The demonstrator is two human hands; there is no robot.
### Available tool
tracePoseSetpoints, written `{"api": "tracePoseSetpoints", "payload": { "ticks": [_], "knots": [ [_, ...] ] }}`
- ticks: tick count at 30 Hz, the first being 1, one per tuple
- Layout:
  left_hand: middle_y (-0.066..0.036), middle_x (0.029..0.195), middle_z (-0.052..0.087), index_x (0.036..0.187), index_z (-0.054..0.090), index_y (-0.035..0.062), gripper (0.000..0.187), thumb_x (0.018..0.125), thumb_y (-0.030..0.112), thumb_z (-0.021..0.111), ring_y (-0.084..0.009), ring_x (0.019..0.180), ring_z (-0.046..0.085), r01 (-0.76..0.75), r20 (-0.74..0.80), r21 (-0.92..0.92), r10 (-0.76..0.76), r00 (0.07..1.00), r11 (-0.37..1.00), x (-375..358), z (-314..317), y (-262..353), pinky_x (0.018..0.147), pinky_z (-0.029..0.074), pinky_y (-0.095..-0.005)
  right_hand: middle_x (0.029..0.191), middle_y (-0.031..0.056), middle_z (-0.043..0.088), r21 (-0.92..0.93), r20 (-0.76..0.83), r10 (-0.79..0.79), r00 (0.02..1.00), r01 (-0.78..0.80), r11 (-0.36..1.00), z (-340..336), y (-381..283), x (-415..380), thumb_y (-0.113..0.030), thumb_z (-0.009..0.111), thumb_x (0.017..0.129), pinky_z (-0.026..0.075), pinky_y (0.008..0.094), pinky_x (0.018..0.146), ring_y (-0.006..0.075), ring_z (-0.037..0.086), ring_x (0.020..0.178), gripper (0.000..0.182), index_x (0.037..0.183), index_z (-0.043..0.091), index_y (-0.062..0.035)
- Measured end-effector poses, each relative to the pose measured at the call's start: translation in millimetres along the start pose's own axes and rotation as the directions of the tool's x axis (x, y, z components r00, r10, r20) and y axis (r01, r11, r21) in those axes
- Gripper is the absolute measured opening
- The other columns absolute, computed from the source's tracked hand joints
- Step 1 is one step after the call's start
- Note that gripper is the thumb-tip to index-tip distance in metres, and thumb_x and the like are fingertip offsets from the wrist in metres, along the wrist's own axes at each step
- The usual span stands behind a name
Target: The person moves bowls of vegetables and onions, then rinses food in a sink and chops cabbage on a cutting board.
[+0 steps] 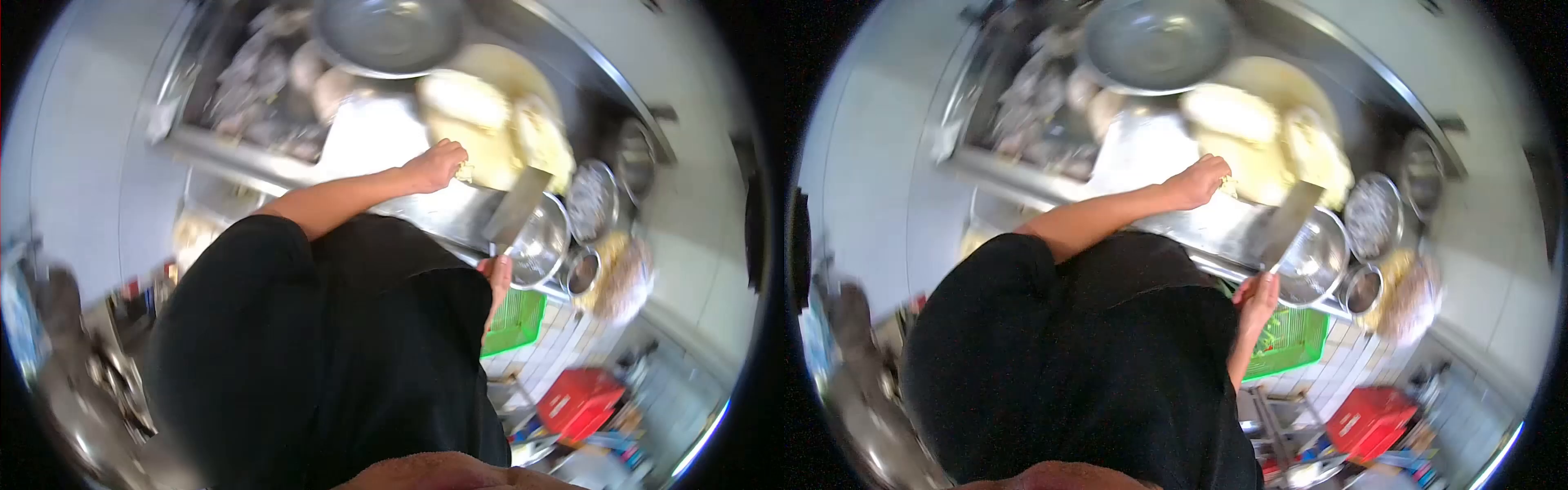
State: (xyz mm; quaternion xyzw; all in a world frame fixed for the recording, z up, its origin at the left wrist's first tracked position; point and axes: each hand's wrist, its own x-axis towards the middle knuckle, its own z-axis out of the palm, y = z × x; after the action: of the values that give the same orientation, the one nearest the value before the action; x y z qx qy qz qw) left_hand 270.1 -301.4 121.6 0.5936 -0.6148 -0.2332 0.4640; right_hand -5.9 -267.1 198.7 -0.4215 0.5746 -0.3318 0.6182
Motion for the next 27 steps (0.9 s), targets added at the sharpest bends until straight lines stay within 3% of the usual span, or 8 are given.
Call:
{"api": "tracePoseSetpoints", "payload": {
  "ticks": [9,10,11,14,17,19,22,27],
  "knots": [
    [-0.024,0.128,0.057,0.13,0.054,-0.0001,0.05,0.087,0.023,0.065,-0.0378,0.121,0.054,0.723,-0.269,0.419,-0.685,0.677,0.55,-315,-249,-54,0.104,0.043,-0.0444,0.061,0.0009,0.05,-0.231,-0.007,0.056,0.998,-0.057,0.971,31,-15,2,-0.026,0.058,0.1,0.034,0.0246,0.038,0.0092,0.045,0.044,0.018,0.102,0.053,-0.0094],
    [-0.022,0.134,0.054,0.13,0.056,0.0035,0.055,0.085,0.032,0.069,-0.0398,0.125,0.051,0.702,-0.226,0.613,-0.77,0.597,0.364,-308,-273,-34,0.105,0.043,-0.0453,0.06,0.0002,0.05,-0.289,0.096,0.01,0.995,0.019,0.957,23,-13,5,-0.02,0.06,0.098,0.034,0.0247,0.034,0.0092,0.045,0.039,0.017,0.106,0.053,-0.0073],
    [-0.018,0.146,0.048,0.138,0.054,0.0096,0.07,0.08,0.043,0.075,-0.0386,0.133,0.047,0.643,-0.271,0.761,-0.944,0.19,-0.089,-293,-287,-22,0.108,0.039,-0.0512,0.06,0.0004,0.05,-0.26,0.045,0.027,0.999,-0.014,0.966,24,-7,9,-0.014,0.062,0.095,0.035,0.0242,0.035,0.0095,0.045,0.04,0.02,0.111,0.053,-0.0044],
    [-0.015,0.144,0.054,0.146,0.048,0.0144,0.088,0.073,0.053,0.079,-0.0318,0.134,0.05,0.384,-0.022,0.922,-0.998,-0.059,-0.043,-244,-301,3,0.107,0.038,-0.0559,0.062,0.0008,0.05,-0.185,0.035,0.014,0.999,-0.008,0.983,26,-8,2,-0.005,0.062,0.092,0.037,0.0246,0.037,0.0092,0.045,0.041,0.028,0.118,0.052,-0.0018],
    [-0.021,0.131,0.06,0.136,0.053,0.0035,0.062,0.085,0.033,0.072,-0.0355,0.124,0.054,0.503,0.083,0.538,-0.636,0.767,0.677,-169,-247,3,0.105,0.044,-0.0427,0.065,0.0006,0.051,-0.15,0.019,-0.053,0.998,0.055,0.987,28,0,0,-0.003,0.062,0.091,0.038,0.0243,0.038,0.0088,0.046,0.043,0.031,0.121,0.051,-0.0012],
    [-0.022,0.129,0.059,0.134,0.053,0.0015,0.056,0.085,0.024,0.07,-0.0376,0.122,0.054,0.289,0.082,0.367,-0.34,0.937,0.884,-73,-192,38,0.104,0.044,-0.0438,0.068,0.0007,0.052,-0.137,0.017,-0.07,0.997,0.072,0.988,25,7,0,-0.001,0.063,0.091,0.039,0.0234,0.04,0.0084,0.047,0.046,0.038,0.126,0.05,-0.0006],
    [-0.018,0.14,0.05,0.143,0.045,0.007,0.082,0.073,0.028,0.082,-0.034,0.132,0.045,-0.14,0.157,0.467,0.073,0.985,0.873,32,-126,47,0.109,0.037,-0.0464,0.072,0.0008,0.054,-0.069,0.011,-0.127,0.992,0.127,0.989,25,11,-6,0.002,0.063,0.09,0.04,0.023,0.042,0.0079,0.048,0.047,0.042,0.13,0.049,-0.0005],
    [-0.016,0.141,0.049,0.149,0.035,0.0094,0.103,0.064,0.036,0.087,-0.0305,0.129,0.047,-0.183,0.304,0.833,-0.156,0.94,0.523,118,-61,15,0.103,0.038,-0.0509,0.073,-0.0004,0.056,-0.059,-0.008,-0.096,0.995,0.095,0.994,11,14,-12,-0.002,0.065,0.092,0.039,0.023,0.041,0.0062,0.046,0.047,0.052,0.141,0.046,-0.0025]
  ]
}}
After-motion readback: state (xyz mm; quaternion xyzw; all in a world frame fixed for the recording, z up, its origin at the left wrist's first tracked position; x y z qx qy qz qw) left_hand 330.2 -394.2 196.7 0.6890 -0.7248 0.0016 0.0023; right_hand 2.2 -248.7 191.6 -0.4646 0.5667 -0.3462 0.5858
